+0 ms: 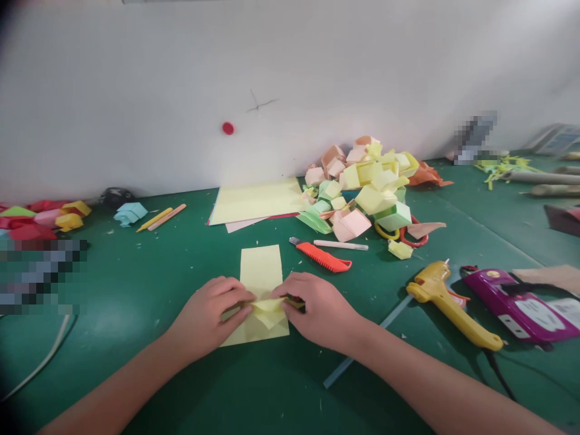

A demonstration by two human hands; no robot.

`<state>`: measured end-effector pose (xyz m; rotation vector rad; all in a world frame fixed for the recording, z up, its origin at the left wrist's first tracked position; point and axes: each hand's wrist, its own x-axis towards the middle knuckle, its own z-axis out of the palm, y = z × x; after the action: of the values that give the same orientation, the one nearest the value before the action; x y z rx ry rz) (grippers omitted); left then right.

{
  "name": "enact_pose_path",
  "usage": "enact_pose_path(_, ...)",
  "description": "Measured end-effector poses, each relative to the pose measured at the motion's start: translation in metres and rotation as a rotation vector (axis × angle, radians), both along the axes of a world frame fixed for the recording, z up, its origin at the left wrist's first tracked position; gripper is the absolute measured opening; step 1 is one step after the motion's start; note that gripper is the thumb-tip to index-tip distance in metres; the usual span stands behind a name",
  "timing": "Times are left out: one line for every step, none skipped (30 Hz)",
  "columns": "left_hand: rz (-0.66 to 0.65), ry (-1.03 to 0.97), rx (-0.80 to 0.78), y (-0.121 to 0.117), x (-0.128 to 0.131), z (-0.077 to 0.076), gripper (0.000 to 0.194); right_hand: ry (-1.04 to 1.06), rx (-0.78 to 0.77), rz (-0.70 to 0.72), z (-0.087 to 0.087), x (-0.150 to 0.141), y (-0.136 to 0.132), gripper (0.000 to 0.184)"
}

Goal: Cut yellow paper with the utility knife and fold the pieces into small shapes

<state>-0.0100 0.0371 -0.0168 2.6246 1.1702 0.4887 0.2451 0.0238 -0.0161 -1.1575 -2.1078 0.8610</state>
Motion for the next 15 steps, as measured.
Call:
enact_pose_path(0.015,0.002,0.005,0.000,0.001,0.000,0.018,0.027,-0.030,-0.021,0.000,0.000,0.000,0.025)
enact_pose_path(0.027,0.001,0.009,-0.001,0.002,0.000,0.018,0.053,-0.057,-0.042,-0.001,-0.001,0.001,0.024)
enact_pose_path(0.036,-0.002,0.010,-0.001,0.003,0.000,0.018,0.076,-0.081,-0.063,-0.001,-0.001,0.002,0.022)
enact_pose_path(0.042,-0.015,0.000,-0.002,0.004,0.001,0.018,0.096,-0.105,-0.086,-0.001,-0.002,0.002,0.020)
enact_pose_path(0.050,-0.044,-0.024,-0.003,0.005,0.001,0.018,0.114,-0.129,-0.111,-0.001,-0.002,0.002,0.019)
enact_pose_path(0.065,-0.091,-0.062,-0.004,0.007,0.002,0.018,0.131,-0.152,-0.135,0.000,-0.002,0.003,0.018)
enact_pose_path(0.084,-0.153,-0.109,-0.005,0.008,0.004,0.019,0.148,-0.174,-0.155,0.000,-0.002,0.003,0.018)
enact_pose_path(0.110,-0.227,-0.161,-0.007,0.010,0.005,0.019,0.166,-0.193,-0.171,0.000,-0.002,0.004,0.019)
enact_pose_path(0.135,-0.298,-0.206,-0.009,0.011,0.007,0.020,0.186,-0.209,-0.181,0.000,-0.002,0.004,0.020)
enact_pose_path(0.156,-0.359,-0.242,-0.010,0.013,0.008,0.020,0.206,-0.222,-0.189,0.000,-0.002,0.004,0.021)
enact_pose_path(0.171,-0.406,-0.270,-0.011,0.014,0.009,0.020,0.224,-0.232,-0.198,0.001,-0.001,0.004,0.021)
enact_pose_path(0.177,-0.441,-0.292,-0.013,0.015,0.010,0.020,0.240,-0.237,-0.209,0.001,-0.001,0.004,0.021)
enact_pose_path(0.179,-0.467,-0.313,-0.013,0.016,0.011,0.021,0.254,-0.243,-0.217,0.001,-0.001,0.004,0.021)
enact_pose_path(0.178,-0.486,-0.337,-0.014,0.016,0.011,0.023,0.268,-0.249,-0.225,0.002,-0.001,0.003,0.021)
enact_pose_path(0.173,-0.500,-0.363,-0.014,0.016,0.011,0.026,0.284,-0.256,-0.231,0.002,-0.001,0.003,0.021)
